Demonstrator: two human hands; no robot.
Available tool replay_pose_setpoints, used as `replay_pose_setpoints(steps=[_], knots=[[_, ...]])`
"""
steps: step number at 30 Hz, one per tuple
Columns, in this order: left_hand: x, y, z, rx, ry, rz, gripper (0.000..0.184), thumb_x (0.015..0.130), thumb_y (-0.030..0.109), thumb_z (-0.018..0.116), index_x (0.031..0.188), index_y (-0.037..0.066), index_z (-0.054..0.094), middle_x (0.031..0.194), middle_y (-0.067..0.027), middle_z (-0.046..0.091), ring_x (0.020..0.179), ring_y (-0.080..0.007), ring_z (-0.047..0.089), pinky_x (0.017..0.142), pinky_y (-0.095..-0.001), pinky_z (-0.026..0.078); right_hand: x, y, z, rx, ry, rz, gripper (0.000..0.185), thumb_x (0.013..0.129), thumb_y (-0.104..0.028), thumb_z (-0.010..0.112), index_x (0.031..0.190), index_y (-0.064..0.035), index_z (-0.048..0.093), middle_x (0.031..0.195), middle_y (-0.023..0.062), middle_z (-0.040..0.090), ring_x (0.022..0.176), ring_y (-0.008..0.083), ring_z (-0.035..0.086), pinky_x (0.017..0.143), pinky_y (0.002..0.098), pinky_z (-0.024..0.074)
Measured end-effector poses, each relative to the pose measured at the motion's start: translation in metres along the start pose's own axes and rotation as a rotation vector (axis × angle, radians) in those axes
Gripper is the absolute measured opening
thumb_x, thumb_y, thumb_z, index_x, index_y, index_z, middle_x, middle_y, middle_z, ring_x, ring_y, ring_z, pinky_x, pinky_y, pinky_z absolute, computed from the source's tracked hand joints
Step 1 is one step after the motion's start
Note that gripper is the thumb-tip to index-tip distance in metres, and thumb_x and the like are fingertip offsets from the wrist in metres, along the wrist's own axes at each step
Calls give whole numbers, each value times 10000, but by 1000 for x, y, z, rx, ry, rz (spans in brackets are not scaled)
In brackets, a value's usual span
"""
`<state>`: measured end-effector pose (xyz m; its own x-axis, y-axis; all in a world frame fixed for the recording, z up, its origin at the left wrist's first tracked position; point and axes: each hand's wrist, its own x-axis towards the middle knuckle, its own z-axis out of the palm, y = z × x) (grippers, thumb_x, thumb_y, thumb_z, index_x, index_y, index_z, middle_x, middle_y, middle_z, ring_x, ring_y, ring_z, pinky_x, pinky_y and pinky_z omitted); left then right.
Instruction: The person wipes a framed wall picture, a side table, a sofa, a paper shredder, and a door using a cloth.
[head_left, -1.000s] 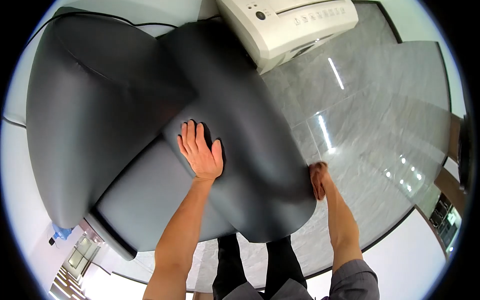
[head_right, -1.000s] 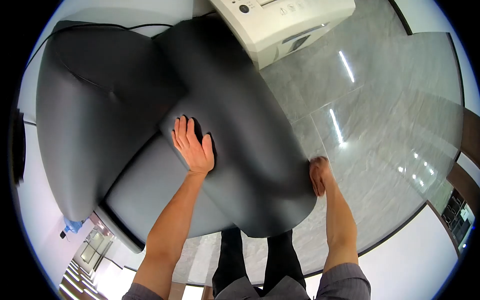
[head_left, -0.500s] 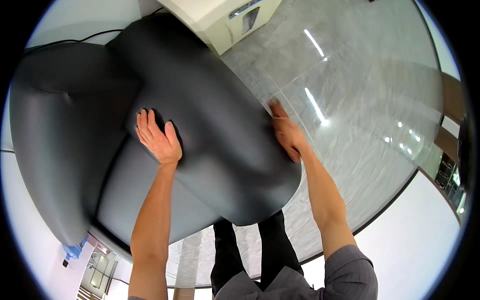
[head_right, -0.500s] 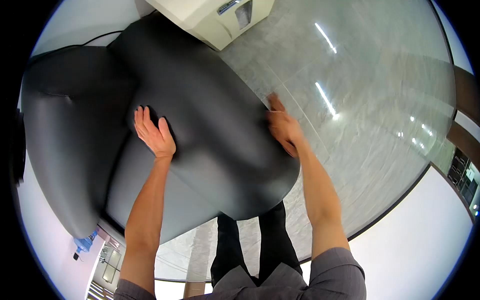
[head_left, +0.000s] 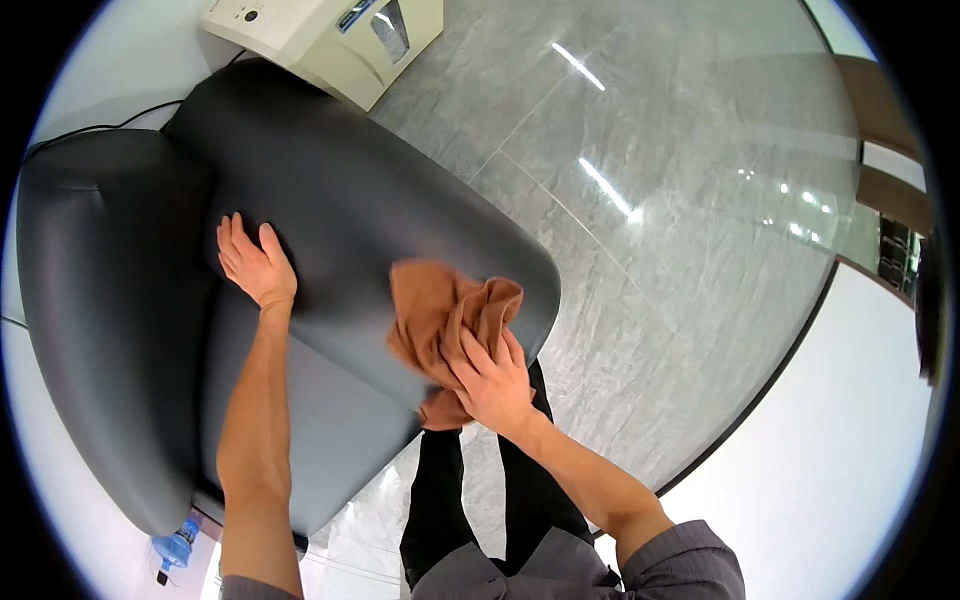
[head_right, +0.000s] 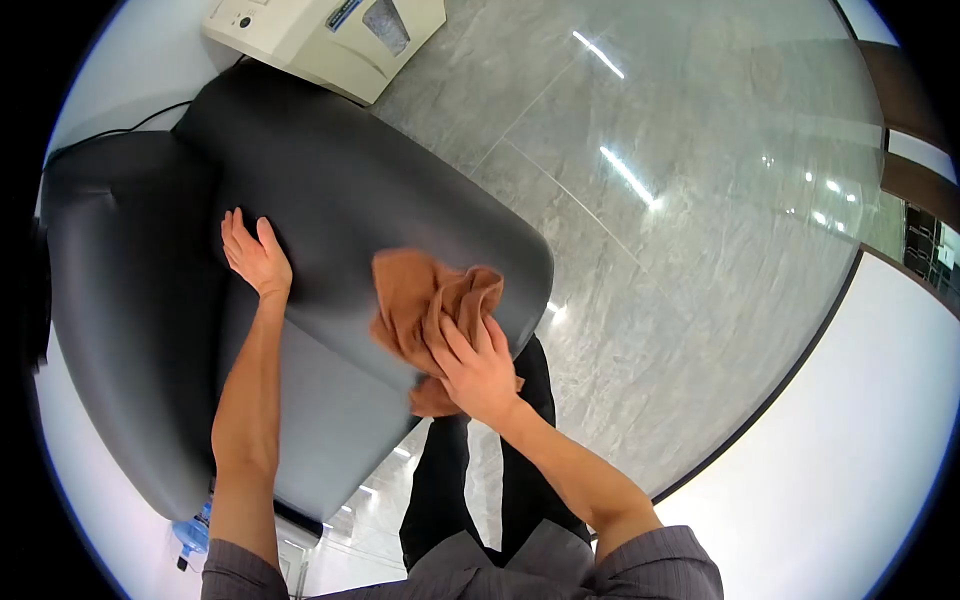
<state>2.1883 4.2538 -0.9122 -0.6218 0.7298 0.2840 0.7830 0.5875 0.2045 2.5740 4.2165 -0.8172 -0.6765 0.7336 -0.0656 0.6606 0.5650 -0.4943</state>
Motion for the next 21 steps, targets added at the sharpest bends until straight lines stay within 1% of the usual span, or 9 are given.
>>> replay_pose_setpoints(steps=[2, 4, 6, 8, 9, 12, 14, 18, 21], knots=[[2, -1, 1, -11, 15, 13, 584, 1070, 439, 481, 1522, 69, 491, 1631, -128, 423, 1524, -333, 360, 1254, -539, 228, -3, 26, -13, 11, -30, 13, 407, 842, -287, 714, 1217, -130, 732, 1378, 101, 637, 1355, 401, 533, 1094, 558, 426], [-5, -3, -3, -24, -2, 28, 586, 1071, 448, 479, 1523, 75, 493, 1632, -122, 422, 1522, -326, 364, 1253, -530, 233, 28, 88, -6, 218, 70, -23, 359, 858, -323, 705, 1154, -130, 762, 1252, 125, 696, 1182, 395, 636, 1018, 547, 479], [0, -1, 1, -4, 22, -6, 584, 1069, 457, 485, 1518, 85, 502, 1627, -112, 432, 1519, -311, 371, 1249, -519, 243, 56, 148, 1, 404, 2, 596, 319, 912, -320, 672, 1116, -85, 745, 1143, 189, 712, 1103, 438, 656, 909, 512, 523], [2, -2, 5, -10, 50, 11, 573, 1065, 456, 496, 1509, 93, 512, 1612, -110, 452, 1518, -299, 375, 1248, -511, 249, 61, 219, 30, 333, -264, 752, 385, 977, -332, 617, 1184, -15, 683, 1183, 260, 706, 1076, 494, 651, 898, 513, 525], [3, -5, 8, -1, 54, 14, 569, 1065, 451, 500, 1507, 93, 515, 1608, -110, 457, 1519, -298, 374, 1247, -509, 252, 53, 214, 32, 342, -253, 752, 385, 977, -332, 617, 1184, -15, 683, 1183, 260, 706, 1076, 494, 651, 898, 513, 525], [-1, -2, 6, 9, 57, 1, 559, 1057, 434, 521, 1485, 75, 526, 1589, -121, 477, 1516, -310, 378, 1235, -517, 272, -4, 136, 15, 281, 292, 362, 469, 976, -293, 637, 1358, -22, 606, 1244, 253, 682, 1154, 482, 626, 959, 499, 521], [3, -10, 6, -3, 87, 71, 553, 1047, 424, 539, 1463, 59, 535, 1573, -135, 492, 1511, -327, 384, 1222, -536, 289, -52, 67, 13, 370, 280, 604, 538, 919, -209, 698, 1401, 2, 589, 1464, 252, 556, 1342, 536, 476, 1083, 551, 440], [-1, 6, -6, 106, 83, 57, 517, 1041, 356, 558, 1442, 30, 553, 1549, -176, 520, 1488, -349, 421, 1197, -551, 316, -81, -11, 23, 53, 176, 279, 589, 785, -199, 785, 1337, -42, 657, 1416, 255, 563, 1274, 587, 473, 1105, 634, 388], [-3, 7, -8, 25, 37, 20, 555, 1036, 374, 544, 1474, 34, 519, 1581, -179, 471, 1513, -376, 373, 1225, -581, 259, 6, -20, -6, -115, 15, 175, 505, 752, -156, 790, 1238, -58, 696, 1383, 241, 577, 1211, 529, 517, 1095, 587, 409]])
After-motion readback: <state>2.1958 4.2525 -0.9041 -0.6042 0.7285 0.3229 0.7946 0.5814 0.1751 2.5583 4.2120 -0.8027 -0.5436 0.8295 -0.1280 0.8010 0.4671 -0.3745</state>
